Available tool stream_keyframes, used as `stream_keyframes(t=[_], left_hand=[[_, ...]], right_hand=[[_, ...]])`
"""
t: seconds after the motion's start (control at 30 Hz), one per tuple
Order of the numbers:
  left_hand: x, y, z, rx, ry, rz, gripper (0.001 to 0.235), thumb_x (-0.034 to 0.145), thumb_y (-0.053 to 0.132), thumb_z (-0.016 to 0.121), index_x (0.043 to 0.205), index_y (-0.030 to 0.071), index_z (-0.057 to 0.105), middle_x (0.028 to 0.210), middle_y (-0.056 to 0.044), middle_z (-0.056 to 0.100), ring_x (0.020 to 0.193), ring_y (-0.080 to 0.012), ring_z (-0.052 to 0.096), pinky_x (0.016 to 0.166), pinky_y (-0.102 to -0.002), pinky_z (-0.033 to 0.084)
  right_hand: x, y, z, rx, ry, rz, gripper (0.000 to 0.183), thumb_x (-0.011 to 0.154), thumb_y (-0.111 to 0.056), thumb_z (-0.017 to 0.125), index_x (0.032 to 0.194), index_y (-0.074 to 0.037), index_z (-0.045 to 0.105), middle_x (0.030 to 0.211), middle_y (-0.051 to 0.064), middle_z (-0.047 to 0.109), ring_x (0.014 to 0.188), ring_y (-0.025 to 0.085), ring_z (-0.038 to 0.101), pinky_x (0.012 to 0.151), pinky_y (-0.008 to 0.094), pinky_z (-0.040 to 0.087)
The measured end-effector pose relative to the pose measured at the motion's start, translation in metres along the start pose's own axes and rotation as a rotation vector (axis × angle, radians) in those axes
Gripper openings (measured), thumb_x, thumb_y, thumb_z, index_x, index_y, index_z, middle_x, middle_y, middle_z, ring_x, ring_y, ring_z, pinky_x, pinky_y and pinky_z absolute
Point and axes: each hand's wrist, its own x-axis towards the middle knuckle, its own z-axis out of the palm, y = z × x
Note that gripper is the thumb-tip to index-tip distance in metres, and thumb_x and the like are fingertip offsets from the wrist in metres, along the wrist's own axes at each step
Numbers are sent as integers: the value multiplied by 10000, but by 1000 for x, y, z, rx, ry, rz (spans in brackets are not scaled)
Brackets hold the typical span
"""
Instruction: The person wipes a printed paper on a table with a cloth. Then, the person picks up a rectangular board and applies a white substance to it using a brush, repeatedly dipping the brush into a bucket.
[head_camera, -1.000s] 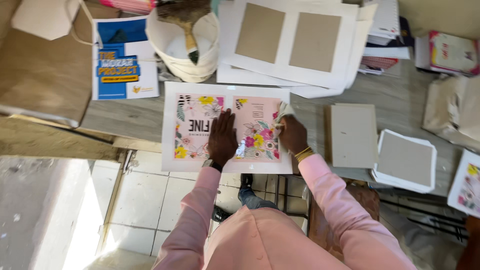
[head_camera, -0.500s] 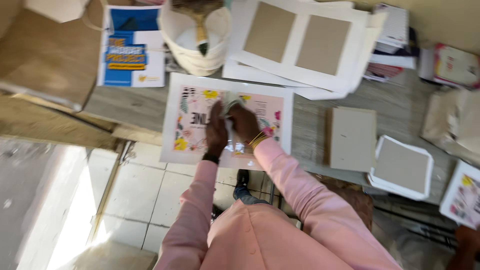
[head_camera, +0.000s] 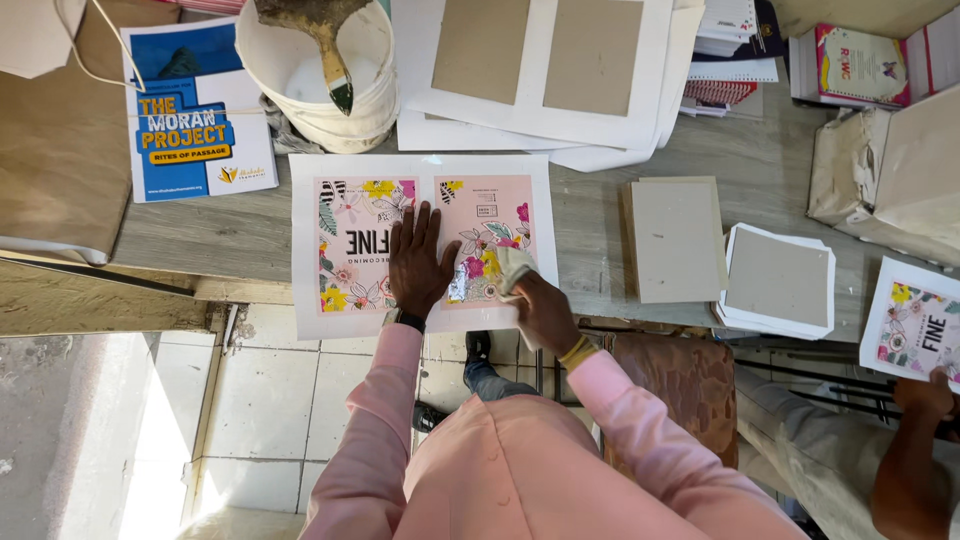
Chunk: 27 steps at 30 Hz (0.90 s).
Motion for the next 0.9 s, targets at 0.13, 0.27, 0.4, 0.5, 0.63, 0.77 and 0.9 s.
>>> stream_keyframes(t=[0.13,0.27,0.4,0.5,0.63,0.77,0.9], left_hand=[[4,-4,-3,11,35,16,657,1024,633,660,1481,160,684,1605,-61,604,1524,-307,499,1286,-473,346],[5,-9,-4,-65,-15,32,674,999,610,696,1499,159,670,1629,-67,582,1535,-318,484,1284,-494,349],[1,-15,-1,-32,-24,52,643,1030,593,679,1511,167,656,1646,-63,564,1551,-299,463,1291,-476,340],[0,-14,1,-82,-28,22,634,1050,598,658,1502,153,664,1646,-67,563,1558,-296,455,1304,-478,312],[1,-11,0,-76,-42,4,628,1052,588,654,1505,153,659,1644,-68,563,1559,-296,453,1312,-480,300],[4,-8,2,-66,-18,14,619,1060,594,644,1481,140,674,1622,-91,583,1547,-315,465,1300,-492,308],[4,-9,0,-21,7,49,621,1060,612,628,1476,153,674,1629,-89,574,1546,-317,465,1289,-497,329]], right_hand=[[35,-43,47,187,-23,-11,145,950,29,676,1018,-97,704,950,102,720,868,363,763,813,485,662],[53,-66,63,-34,-94,-97,166,887,-34,732,1019,-132,707,941,69,665,843,371,755,688,514,621],[30,-52,48,41,-115,10,123,961,-49,694,1035,-141,731,1002,82,707,894,350,775,802,479,660],[12,-20,12,-63,-139,90,103,916,-54,697,1012,-88,709,936,150,714,857,461,760,740,617,616],[-1,11,6,-82,-75,186,62,900,-143,709,955,-145,680,931,116,686,840,489,737,699,626,581],[14,-17,30,-45,-21,90,125,874,-23,701,949,-122,710,907,108,691,848,442,759,714,556,616],[45,-62,62,47,-78,-1,107,925,-29,705,977,-118,734,944,86,710,840,349,769,765,446,651]])
